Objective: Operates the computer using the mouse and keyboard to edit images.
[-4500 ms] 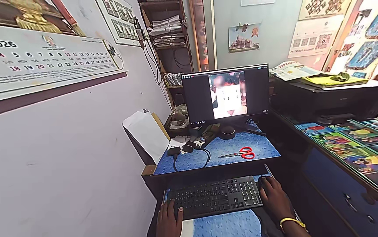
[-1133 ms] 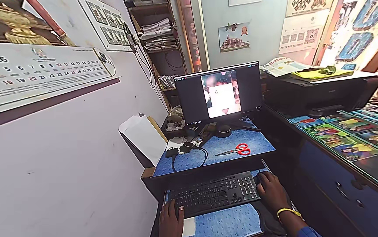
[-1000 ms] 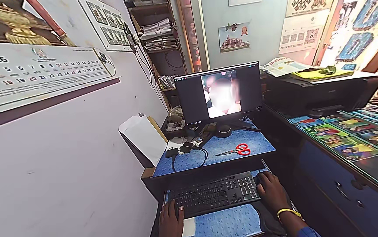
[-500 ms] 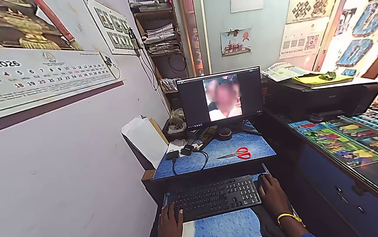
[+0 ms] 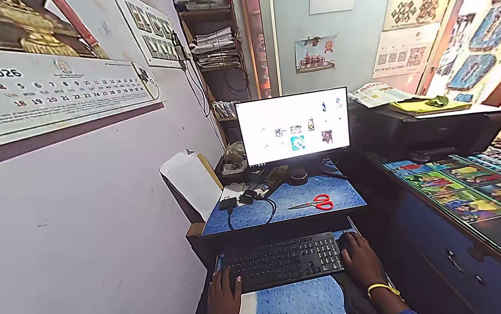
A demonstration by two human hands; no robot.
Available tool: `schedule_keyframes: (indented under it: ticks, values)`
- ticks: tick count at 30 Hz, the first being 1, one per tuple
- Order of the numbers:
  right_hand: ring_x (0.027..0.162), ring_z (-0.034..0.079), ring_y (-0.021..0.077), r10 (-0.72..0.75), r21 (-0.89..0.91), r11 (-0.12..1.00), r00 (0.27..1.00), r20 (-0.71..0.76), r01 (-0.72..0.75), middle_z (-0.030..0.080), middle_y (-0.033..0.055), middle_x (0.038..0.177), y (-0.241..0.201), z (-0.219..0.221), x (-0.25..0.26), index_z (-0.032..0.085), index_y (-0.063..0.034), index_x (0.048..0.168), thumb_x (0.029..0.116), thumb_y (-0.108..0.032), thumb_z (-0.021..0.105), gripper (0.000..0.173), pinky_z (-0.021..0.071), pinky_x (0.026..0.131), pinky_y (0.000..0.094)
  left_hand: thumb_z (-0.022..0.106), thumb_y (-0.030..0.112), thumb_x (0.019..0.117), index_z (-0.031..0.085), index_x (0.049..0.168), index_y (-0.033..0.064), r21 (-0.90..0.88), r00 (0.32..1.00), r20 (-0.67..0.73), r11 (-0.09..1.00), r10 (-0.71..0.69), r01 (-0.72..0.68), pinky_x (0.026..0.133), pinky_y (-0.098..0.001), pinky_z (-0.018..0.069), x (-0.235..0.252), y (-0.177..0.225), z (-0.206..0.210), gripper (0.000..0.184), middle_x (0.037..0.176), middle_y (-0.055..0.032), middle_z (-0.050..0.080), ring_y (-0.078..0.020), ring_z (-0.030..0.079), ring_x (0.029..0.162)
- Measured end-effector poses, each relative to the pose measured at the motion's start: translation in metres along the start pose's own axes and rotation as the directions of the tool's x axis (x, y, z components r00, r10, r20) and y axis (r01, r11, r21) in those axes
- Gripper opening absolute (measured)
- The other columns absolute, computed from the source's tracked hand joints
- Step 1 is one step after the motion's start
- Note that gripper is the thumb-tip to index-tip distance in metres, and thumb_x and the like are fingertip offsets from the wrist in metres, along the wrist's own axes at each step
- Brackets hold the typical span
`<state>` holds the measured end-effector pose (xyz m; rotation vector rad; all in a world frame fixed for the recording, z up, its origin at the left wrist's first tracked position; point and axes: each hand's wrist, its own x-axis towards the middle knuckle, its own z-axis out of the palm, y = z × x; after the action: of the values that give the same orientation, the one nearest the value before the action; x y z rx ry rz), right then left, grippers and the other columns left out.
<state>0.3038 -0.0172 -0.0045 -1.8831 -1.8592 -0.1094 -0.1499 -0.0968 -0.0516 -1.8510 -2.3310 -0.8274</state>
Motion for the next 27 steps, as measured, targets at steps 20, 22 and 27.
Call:
schedule_keyframes:
  ticks: [20, 22, 27]
  values:
    - [0.128, 0.059, 0.0319, 0.021, -0.033, 0.999, 1.0, -0.014, -0.022, 0.063, 0.0101, 0.138, 0.0023, 0.0014, -0.0002, 0.071, -0.0186, 0.126, 0.0894, -0.037, 0.056, 0.044, 0.0535, 0.098, 0.0503, 0.04, 0.05, 0.1021, 0.052, 0.145, 0.0007, -0.023, 1.0, 0.004, 1.0, 0.016, -0.016, 0.117, -0.06, 0.0329, -0.0009, -0.0016, 0.0007, 0.066, 0.149, -0.0312, 0.047, -0.0488, 0.043, 0.141]
    - [0.128, 0.059, 0.0316, 0.013, -0.028, 1.0, 1.0, -0.025, -0.013, 0.063, 0.01, 0.138, 0.0026, 0.0018, -0.0004, 0.071, -0.0188, 0.126, 0.09, -0.037, 0.056, 0.043, 0.0536, 0.098, 0.05, 0.039, 0.05, 0.1022, 0.052, 0.145, 0.0011, -0.019, 1.0, 0.005, 1.0, 0.015, -0.015, 0.118, -0.0599, 0.0323, -0.0014, -0.0021, 0.0012, 0.066, 0.15, -0.0308, 0.047, -0.0481, 0.042, 0.142]
    - [0.127, 0.059, 0.0302, 0.011, -0.035, 0.999, 0.999, -0.031, -0.012, 0.063, 0.0097, 0.137, 0.0007, -0.0002, -0.0009, 0.072, -0.0187, 0.124, 0.0911, -0.037, 0.055, 0.041, 0.0541, 0.098, 0.048, 0.038, 0.05, 0.1023, 0.053, 0.144, 0.0027, -0.004, 1.0, -0.011, 1.0, 0.025, -0.025, 0.118, -0.0606, 0.0317, -0.0019, -0.0027, 0.0024, 0.065, 0.148, -0.0295, 0.049, -0.0482, 0.043, 0.141]
